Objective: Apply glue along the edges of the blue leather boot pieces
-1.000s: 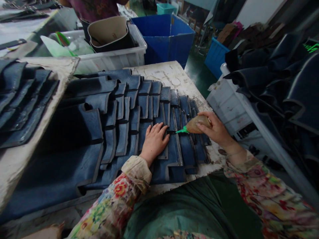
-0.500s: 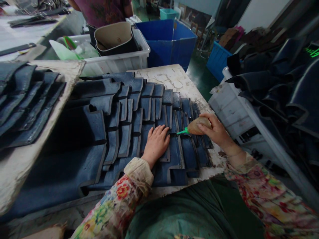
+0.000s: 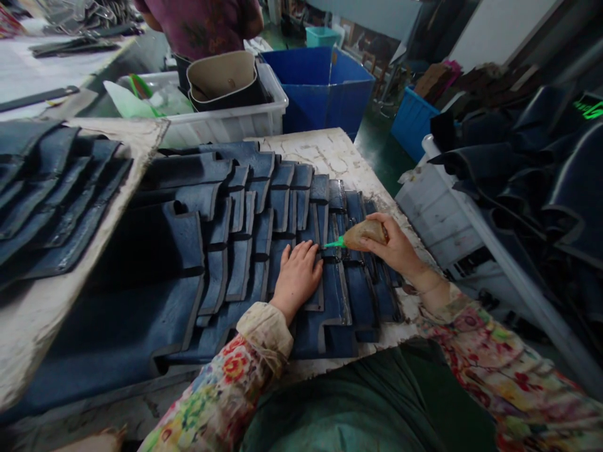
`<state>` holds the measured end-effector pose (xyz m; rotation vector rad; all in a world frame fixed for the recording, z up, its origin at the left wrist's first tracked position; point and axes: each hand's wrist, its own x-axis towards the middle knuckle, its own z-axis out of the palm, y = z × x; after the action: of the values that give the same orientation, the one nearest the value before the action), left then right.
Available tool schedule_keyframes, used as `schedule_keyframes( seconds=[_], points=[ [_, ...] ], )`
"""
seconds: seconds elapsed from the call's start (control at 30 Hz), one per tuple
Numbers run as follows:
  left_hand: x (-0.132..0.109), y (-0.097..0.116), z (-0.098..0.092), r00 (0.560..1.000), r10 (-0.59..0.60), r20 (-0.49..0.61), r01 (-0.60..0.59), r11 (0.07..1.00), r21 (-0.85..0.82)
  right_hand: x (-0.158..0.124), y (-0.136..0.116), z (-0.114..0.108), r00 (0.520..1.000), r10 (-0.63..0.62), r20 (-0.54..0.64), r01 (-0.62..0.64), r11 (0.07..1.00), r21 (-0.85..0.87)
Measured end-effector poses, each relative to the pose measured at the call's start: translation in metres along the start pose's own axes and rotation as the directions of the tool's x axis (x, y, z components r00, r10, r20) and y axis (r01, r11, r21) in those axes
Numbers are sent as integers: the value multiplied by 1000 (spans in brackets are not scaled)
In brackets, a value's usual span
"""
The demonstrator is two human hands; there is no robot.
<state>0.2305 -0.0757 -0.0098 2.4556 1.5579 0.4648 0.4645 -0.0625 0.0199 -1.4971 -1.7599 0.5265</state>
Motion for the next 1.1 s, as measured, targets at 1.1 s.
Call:
schedule_keyframes(
  seconds=[1.1],
  points=[
    [0, -1, 0, 1000, -10, -21, 10, 1000, -25, 73, 29, 4, 963, -205, -174, 177, 970, -167]
  ],
)
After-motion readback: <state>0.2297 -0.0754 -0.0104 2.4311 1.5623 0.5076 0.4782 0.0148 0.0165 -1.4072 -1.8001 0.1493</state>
